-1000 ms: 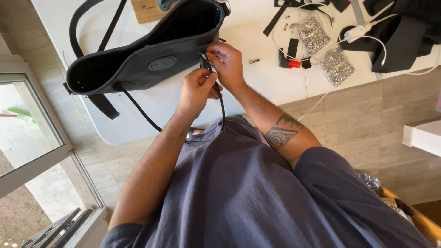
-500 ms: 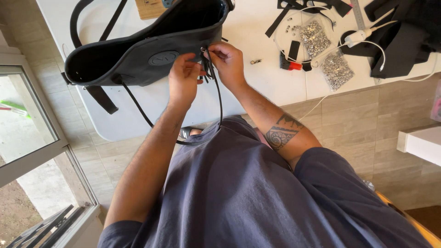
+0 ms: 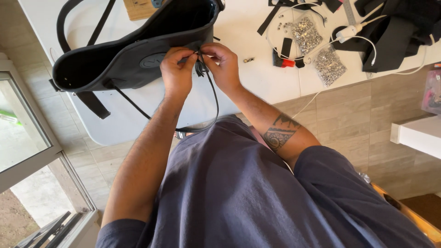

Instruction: Assembling a leather bag by attaching a tassel and a shoulder strap using pliers and hardware

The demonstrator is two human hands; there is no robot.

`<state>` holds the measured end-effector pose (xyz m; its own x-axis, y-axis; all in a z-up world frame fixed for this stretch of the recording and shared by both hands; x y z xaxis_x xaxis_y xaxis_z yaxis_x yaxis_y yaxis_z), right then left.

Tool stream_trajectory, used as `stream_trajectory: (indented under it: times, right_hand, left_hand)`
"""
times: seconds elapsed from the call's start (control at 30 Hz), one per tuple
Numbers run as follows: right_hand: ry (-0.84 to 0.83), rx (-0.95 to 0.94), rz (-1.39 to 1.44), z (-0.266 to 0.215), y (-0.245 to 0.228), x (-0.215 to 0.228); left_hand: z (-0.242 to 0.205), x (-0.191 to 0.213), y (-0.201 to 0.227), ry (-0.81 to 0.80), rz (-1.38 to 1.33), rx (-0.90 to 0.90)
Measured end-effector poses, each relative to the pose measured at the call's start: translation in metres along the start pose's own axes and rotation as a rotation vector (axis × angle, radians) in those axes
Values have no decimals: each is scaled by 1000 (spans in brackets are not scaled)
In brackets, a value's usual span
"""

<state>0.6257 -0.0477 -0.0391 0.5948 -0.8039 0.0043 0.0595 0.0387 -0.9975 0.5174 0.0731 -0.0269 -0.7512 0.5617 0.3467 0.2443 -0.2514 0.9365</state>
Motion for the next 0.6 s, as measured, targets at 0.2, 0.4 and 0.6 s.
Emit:
stream_trajectory:
  times: [0.2,0.4,0.6]
  right_hand:
    - [38,-97,-1,-33,-9,1]
    - [-22,-293,249,-71,-22,-10]
    - [-9,-325,272,-78,-35,-8]
  left_hand:
    - [1,-4,-20,104,-124,67]
    - [3,-8,-23,130,-72,227]
    - [-1,-18,-47,182,-224,381]
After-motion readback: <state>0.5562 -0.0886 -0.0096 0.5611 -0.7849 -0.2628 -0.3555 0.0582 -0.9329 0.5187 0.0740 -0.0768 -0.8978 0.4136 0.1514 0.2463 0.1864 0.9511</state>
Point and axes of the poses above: each hand's wrist, its own z-axis towards the middle knuckle, its own x-axis out of the back of the hand, y = z × x, the point moved 7 cm from there along z, towards the middle knuckle, and after that the axes turned 3 degrees about y, right-handed, at the moved point
